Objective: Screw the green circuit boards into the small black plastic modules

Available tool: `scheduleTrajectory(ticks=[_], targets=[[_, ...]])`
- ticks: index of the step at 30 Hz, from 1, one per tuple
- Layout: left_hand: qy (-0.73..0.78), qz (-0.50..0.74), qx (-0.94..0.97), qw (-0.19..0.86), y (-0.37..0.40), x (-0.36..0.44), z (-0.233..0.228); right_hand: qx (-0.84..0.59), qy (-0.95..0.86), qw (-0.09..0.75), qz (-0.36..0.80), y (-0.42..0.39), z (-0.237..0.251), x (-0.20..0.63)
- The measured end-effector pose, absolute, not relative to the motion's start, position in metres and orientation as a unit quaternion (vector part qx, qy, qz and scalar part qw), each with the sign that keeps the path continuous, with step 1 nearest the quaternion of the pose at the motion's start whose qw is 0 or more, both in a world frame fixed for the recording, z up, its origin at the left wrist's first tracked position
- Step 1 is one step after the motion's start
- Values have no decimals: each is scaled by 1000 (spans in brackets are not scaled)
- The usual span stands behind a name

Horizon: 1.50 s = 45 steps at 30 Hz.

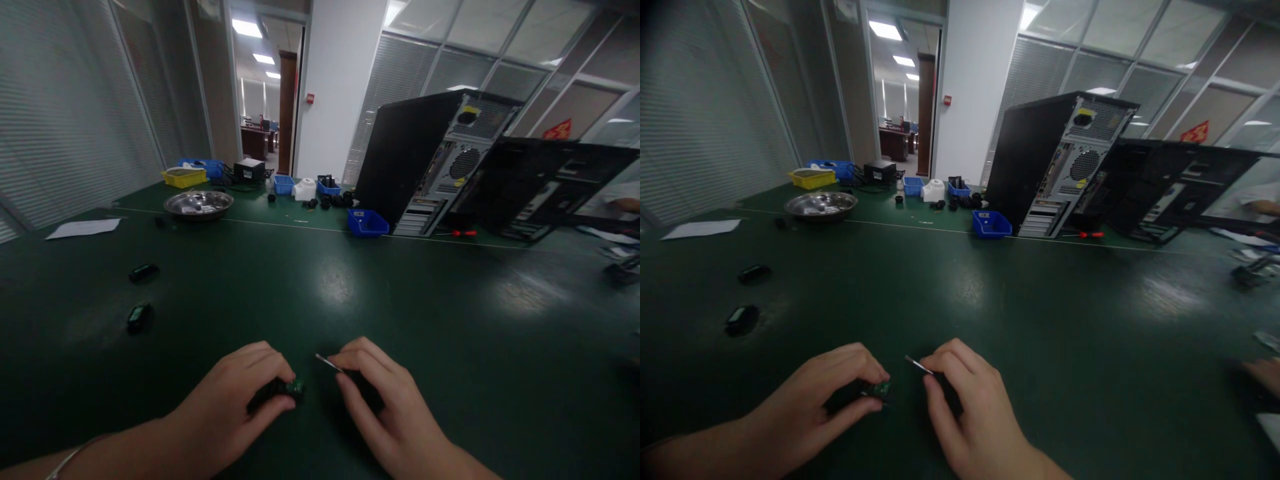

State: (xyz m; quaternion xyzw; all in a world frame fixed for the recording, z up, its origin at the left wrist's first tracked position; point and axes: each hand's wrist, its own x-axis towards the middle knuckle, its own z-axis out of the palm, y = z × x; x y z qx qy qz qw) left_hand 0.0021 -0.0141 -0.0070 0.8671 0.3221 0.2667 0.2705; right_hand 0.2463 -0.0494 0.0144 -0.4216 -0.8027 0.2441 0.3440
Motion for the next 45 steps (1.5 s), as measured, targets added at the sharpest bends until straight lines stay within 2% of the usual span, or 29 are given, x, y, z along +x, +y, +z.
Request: scheduleTrajectory(ticks=[10,15,20,29,36,45], targets=[[259,273,886,269,-12,1,4,-401,-825,306,255,-45,13,245],[177,327,912,177,-11,1,2,-411,-821,292,269,-45,10,245],[143,307,934,114,-7,-1,0,-415,-813,296,281,-45,9,246],[173,326,915,163,-8,-2,4,-414,-804,307,298,-44,10,246],[152,324,932,59,-9,4,15,-405,-799,314,314,-45,13,248],[202,329,920,-65,-31,18,13,-397,-806,316,306,-46,11,249]])
